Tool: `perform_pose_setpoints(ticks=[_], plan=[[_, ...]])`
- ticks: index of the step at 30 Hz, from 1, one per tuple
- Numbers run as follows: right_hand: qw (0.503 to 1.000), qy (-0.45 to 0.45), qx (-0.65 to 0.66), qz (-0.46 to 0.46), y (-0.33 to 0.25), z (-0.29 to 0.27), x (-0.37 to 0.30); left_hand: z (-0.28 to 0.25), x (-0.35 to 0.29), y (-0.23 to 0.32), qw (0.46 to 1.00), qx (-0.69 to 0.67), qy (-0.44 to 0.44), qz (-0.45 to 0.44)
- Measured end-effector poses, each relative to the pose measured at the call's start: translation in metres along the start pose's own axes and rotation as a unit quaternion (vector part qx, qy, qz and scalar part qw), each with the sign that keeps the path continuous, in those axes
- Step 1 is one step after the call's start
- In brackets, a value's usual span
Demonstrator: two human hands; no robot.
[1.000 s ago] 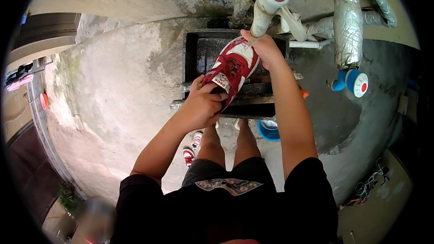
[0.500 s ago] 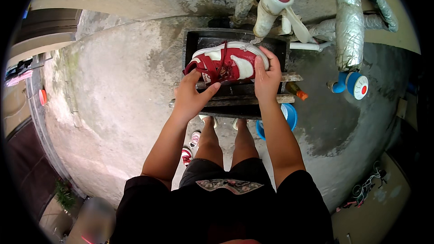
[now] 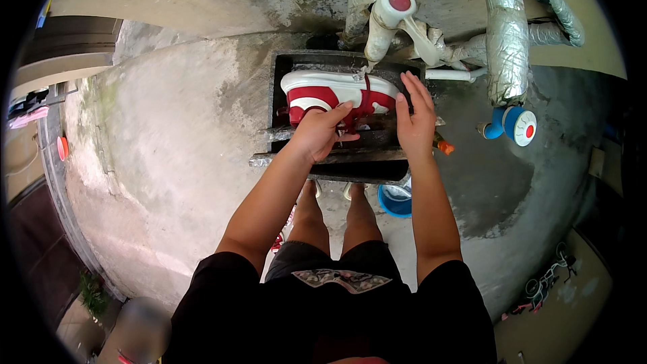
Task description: The person scrubs a red and white sneaker with a white brush and soapy water in a blue basin. They then rinse the shoe under a running tap and place it on a wooden rack.
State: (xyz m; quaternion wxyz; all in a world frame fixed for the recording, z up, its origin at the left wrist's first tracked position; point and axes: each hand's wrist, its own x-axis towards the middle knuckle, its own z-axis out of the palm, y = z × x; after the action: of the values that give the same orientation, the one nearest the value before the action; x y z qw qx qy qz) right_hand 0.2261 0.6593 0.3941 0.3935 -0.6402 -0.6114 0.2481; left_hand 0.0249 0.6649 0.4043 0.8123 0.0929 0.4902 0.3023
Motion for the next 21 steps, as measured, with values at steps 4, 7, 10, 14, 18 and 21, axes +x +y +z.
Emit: perform_pose_setpoints(ticks=[4, 7, 10, 14, 18, 21], plan=[[0.982, -0.117, -0.111, -0.100, -0.029, 0.025, 0.028, 0.024, 0.014, -0.007, 0.996, 0.087, -0.007, 0.022], [0.961, -0.175, -0.204, -0.063, -0.046, 0.060, 0.044, 0.054, 0.002, -0.008, 0.989, 0.079, -0.020, 0.126], [0.947, -0.237, -0.209, -0.052, -0.062, 0.060, 0.063, 0.035, 0.013, -0.005, 0.979, 0.135, -0.014, 0.151], [0.971, -0.162, -0.171, -0.041, -0.009, 0.044, 0.070, 0.017, 0.006, 0.007, 0.989, 0.100, 0.026, 0.107], [0.973, -0.155, -0.161, -0.054, -0.017, 0.069, 0.064, 0.007, 0.030, -0.001, 0.966, 0.242, 0.013, 0.084], [0.961, -0.188, -0.181, -0.087, -0.050, 0.066, 0.072, 0.012, 0.032, -0.002, 0.974, 0.211, -0.009, 0.082]])
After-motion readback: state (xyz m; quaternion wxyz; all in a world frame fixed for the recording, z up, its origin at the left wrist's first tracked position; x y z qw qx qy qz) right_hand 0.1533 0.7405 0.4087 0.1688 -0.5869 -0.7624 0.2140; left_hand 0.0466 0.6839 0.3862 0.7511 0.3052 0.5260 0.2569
